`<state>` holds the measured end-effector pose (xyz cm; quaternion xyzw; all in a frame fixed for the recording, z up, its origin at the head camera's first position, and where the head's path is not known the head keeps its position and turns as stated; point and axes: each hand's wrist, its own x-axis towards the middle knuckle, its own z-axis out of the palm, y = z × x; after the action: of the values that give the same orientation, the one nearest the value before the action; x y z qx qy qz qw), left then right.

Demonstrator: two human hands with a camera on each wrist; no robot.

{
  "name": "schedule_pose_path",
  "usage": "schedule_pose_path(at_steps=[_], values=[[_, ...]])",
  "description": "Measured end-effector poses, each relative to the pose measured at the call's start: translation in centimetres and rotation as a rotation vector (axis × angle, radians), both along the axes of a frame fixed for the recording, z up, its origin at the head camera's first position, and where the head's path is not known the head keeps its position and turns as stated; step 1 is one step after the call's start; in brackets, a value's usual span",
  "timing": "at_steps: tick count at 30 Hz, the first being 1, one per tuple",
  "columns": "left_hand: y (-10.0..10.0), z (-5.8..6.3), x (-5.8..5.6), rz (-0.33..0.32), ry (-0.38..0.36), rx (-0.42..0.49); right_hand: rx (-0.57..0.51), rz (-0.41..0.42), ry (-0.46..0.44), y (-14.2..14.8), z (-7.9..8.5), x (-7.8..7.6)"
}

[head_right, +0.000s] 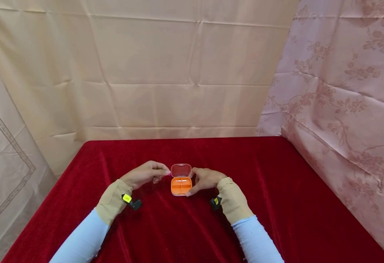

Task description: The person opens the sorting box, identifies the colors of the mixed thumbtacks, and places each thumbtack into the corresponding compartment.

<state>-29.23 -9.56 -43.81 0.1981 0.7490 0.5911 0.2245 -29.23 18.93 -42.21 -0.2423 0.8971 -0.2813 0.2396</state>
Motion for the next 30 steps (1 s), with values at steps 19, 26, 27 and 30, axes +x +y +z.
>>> schedule_pose_path(at_steps=[19,26,27,30], values=[[0.7,-0.1,0.3,-0.004,0.028,-0.049,-0.002,0.003,-0.009,0.0,-0.1,-0.2],[0.9,-0.2,0.3,-0.005,0.035,-0.032,-0.004,-0.001,-0.011,0.0,-0.2,-0.2],[0.9,-0.2,0.4,-0.006,0.035,-0.029,-0.005,-0.001,-0.011,0.0,-0.3,-0.2],[1.1,-0.2,0.4,-0.001,0.034,-0.024,-0.009,-0.001,-0.012,0.0,-0.3,-0.2]])
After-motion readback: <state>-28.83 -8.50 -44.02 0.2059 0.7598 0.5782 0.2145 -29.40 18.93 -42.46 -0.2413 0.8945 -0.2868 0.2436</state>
